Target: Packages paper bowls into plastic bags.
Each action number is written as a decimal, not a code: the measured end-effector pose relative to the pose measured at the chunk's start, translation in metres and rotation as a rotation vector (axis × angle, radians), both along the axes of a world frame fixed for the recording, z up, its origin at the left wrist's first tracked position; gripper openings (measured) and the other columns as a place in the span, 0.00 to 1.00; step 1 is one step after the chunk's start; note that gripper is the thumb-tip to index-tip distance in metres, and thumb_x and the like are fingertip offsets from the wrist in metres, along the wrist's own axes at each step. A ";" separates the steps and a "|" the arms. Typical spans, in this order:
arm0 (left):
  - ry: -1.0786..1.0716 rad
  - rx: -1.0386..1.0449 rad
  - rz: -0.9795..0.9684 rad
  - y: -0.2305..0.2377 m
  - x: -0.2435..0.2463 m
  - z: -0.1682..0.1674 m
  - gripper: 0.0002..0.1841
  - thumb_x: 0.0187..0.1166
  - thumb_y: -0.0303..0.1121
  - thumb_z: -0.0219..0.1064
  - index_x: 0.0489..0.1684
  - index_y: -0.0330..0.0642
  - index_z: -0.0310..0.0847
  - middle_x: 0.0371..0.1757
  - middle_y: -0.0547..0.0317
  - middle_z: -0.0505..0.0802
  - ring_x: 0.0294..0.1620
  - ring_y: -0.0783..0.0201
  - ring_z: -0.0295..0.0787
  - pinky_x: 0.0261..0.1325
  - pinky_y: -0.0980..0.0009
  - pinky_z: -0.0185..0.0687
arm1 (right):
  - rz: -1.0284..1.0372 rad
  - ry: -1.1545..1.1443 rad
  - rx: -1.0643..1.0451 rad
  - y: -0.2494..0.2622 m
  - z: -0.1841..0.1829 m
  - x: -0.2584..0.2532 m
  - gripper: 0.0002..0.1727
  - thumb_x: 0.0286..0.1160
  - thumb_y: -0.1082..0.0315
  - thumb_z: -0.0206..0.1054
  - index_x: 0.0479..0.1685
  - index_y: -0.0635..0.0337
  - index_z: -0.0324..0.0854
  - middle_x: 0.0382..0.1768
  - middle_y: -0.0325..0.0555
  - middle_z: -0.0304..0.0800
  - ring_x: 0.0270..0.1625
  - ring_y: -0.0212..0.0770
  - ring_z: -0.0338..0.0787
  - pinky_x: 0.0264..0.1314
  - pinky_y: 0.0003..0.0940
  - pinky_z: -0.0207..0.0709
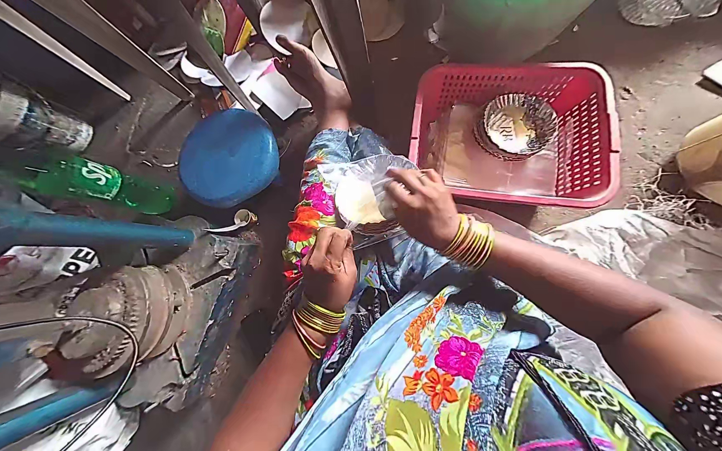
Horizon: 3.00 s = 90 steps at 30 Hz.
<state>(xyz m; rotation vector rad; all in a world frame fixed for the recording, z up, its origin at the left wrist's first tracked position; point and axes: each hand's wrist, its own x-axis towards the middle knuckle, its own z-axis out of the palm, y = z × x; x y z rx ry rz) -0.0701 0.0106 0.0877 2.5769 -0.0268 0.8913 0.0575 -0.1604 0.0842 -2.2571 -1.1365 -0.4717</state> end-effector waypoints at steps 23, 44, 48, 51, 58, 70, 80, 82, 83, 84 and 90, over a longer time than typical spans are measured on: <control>0.161 0.154 -0.249 0.040 -0.011 -0.020 0.09 0.75 0.30 0.68 0.32 0.34 0.93 0.48 0.37 0.93 0.45 0.47 0.93 0.52 0.58 0.88 | -0.166 0.774 0.400 -0.080 -0.012 -0.015 0.08 0.73 0.73 0.67 0.45 0.65 0.89 0.27 0.41 0.90 0.25 0.29 0.87 0.33 0.30 0.85; 0.034 -0.101 -0.067 -0.017 0.007 -0.002 0.14 0.71 0.20 0.62 0.47 0.31 0.94 0.56 0.40 0.93 0.47 0.53 0.94 0.54 0.63 0.89 | 0.289 -0.039 -0.002 -0.005 -0.004 -0.026 0.18 0.74 0.76 0.57 0.53 0.62 0.92 0.54 0.52 0.96 0.59 0.52 0.93 0.64 0.44 0.83; 0.086 -0.089 -0.073 -0.029 0.010 0.003 0.20 0.69 0.17 0.59 0.55 0.32 0.92 0.63 0.40 0.92 0.54 0.49 0.94 0.57 0.59 0.89 | 0.329 0.049 -0.069 -0.002 -0.002 -0.025 0.13 0.78 0.72 0.60 0.49 0.63 0.91 0.54 0.53 0.95 0.62 0.53 0.93 0.67 0.47 0.83; 0.057 -0.099 -0.105 -0.039 0.013 0.005 0.20 0.66 0.18 0.59 0.52 0.32 0.93 0.61 0.41 0.93 0.51 0.49 0.95 0.52 0.58 0.90 | 0.284 0.084 -0.219 0.000 -0.011 -0.019 0.15 0.80 0.68 0.61 0.57 0.63 0.87 0.58 0.57 0.93 0.62 0.58 0.92 0.59 0.56 0.84; 0.035 -0.104 -0.160 -0.063 0.000 0.010 0.21 0.66 0.19 0.56 0.52 0.30 0.93 0.56 0.41 0.95 0.45 0.53 0.95 0.46 0.65 0.89 | 0.231 0.213 -0.200 0.003 -0.008 -0.019 0.19 0.76 0.67 0.64 0.63 0.64 0.87 0.49 0.59 0.93 0.53 0.59 0.93 0.55 0.57 0.83; -0.018 -0.151 -0.117 -0.027 0.012 0.003 0.17 0.67 0.19 0.59 0.45 0.29 0.94 0.57 0.34 0.92 0.52 0.53 0.93 0.59 0.69 0.87 | 0.270 0.117 -0.178 0.007 -0.017 -0.010 0.19 0.87 0.70 0.54 0.69 0.63 0.82 0.73 0.58 0.84 0.75 0.55 0.84 0.78 0.51 0.75; 0.021 0.093 -0.134 -0.003 0.007 0.004 0.15 0.72 0.21 0.56 0.35 0.28 0.93 0.53 0.28 0.91 0.40 0.43 0.91 0.49 0.57 0.86 | -0.076 -0.095 -0.293 -0.064 -0.029 -0.011 0.23 0.82 0.58 0.56 0.67 0.58 0.85 0.64 0.49 0.92 0.73 0.49 0.85 0.75 0.52 0.68; 0.060 0.171 -0.159 0.008 0.004 0.006 0.16 0.73 0.21 0.54 0.37 0.26 0.92 0.54 0.28 0.92 0.46 0.36 0.92 0.53 0.50 0.86 | -0.007 -0.095 -0.365 -0.076 -0.025 -0.013 0.28 0.83 0.48 0.55 0.66 0.60 0.85 0.65 0.50 0.91 0.75 0.50 0.83 0.78 0.53 0.64; 0.074 0.204 -0.183 0.015 0.003 0.006 0.17 0.73 0.23 0.53 0.37 0.25 0.92 0.53 0.29 0.92 0.49 0.34 0.92 0.54 0.48 0.86 | 0.030 -0.146 -0.397 -0.080 -0.023 -0.013 0.26 0.85 0.50 0.54 0.62 0.60 0.86 0.60 0.50 0.93 0.71 0.50 0.85 0.76 0.51 0.66; 0.083 0.235 -0.207 0.021 0.002 0.006 0.17 0.73 0.26 0.53 0.36 0.26 0.91 0.53 0.30 0.92 0.50 0.35 0.92 0.54 0.49 0.86 | 0.061 -0.224 -0.427 -0.083 -0.020 -0.012 0.20 0.88 0.57 0.53 0.56 0.60 0.87 0.53 0.48 0.93 0.66 0.49 0.86 0.71 0.47 0.69; 0.047 0.387 -0.259 0.046 -0.016 -0.005 0.18 0.80 0.38 0.60 0.32 0.33 0.91 0.47 0.39 0.95 0.46 0.44 0.94 0.51 0.56 0.88 | 0.172 -0.332 -0.372 -0.087 -0.002 -0.011 0.12 0.78 0.79 0.59 0.45 0.59 0.89 0.49 0.44 0.95 0.64 0.47 0.88 0.66 0.42 0.75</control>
